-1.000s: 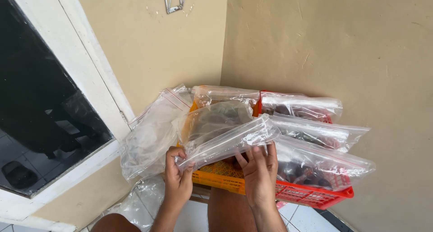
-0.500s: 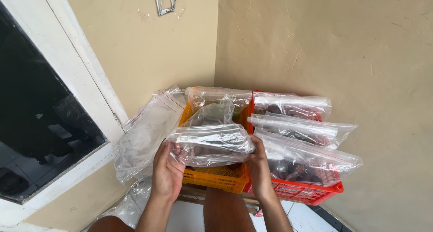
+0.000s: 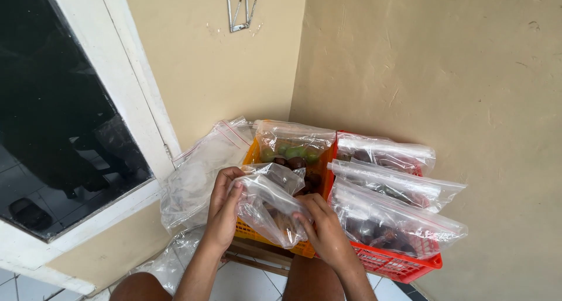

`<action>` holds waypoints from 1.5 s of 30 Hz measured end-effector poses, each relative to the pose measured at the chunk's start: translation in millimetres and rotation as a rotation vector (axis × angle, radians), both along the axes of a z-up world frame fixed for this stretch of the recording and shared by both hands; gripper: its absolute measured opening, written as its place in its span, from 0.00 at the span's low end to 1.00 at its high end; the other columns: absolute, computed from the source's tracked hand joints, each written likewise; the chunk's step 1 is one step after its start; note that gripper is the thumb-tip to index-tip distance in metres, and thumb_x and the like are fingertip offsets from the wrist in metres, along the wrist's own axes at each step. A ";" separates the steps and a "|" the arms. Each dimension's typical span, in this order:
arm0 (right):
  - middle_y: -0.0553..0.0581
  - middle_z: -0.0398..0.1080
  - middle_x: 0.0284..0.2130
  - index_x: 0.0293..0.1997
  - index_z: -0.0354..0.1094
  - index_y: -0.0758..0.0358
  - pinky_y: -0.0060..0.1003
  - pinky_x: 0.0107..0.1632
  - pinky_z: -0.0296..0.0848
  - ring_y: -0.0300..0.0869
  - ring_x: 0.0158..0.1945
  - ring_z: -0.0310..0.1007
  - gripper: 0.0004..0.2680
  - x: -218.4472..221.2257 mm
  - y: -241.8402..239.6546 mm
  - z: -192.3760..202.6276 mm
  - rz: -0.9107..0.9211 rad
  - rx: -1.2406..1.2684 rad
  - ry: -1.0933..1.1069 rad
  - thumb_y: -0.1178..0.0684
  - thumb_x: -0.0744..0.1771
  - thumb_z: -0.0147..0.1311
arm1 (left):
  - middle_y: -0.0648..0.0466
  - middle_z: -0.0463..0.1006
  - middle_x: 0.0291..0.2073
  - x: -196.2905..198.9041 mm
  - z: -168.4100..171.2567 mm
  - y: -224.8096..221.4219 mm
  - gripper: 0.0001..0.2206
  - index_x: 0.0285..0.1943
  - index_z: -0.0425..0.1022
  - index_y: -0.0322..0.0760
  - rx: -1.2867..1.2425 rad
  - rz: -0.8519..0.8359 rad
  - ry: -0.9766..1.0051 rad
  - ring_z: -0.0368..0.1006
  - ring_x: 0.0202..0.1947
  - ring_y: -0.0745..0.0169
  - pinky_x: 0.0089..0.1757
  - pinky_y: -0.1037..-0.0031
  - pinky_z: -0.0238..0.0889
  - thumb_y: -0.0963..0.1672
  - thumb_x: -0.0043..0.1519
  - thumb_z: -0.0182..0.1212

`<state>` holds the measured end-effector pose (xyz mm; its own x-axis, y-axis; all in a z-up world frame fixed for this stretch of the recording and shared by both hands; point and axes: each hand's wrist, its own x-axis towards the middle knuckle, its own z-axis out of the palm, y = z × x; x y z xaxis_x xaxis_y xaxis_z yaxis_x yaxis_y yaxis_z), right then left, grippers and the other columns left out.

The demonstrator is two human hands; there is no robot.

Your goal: The person places dry fruits into a plastic bag and then seals the bag.

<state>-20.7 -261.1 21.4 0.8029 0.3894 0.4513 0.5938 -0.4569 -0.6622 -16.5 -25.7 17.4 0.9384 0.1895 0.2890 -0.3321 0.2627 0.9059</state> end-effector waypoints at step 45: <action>0.59 0.76 0.26 0.52 0.61 0.66 0.31 0.42 0.69 0.37 0.32 0.71 0.07 53.8 -16.1 -38.0 -0.003 0.749 0.461 0.60 0.70 0.50 | 0.54 0.82 0.34 104.6 -80.6 43.3 0.05 0.36 0.77 0.42 -0.939 -0.094 0.594 0.80 0.41 0.57 0.51 0.60 0.75 0.45 0.56 0.60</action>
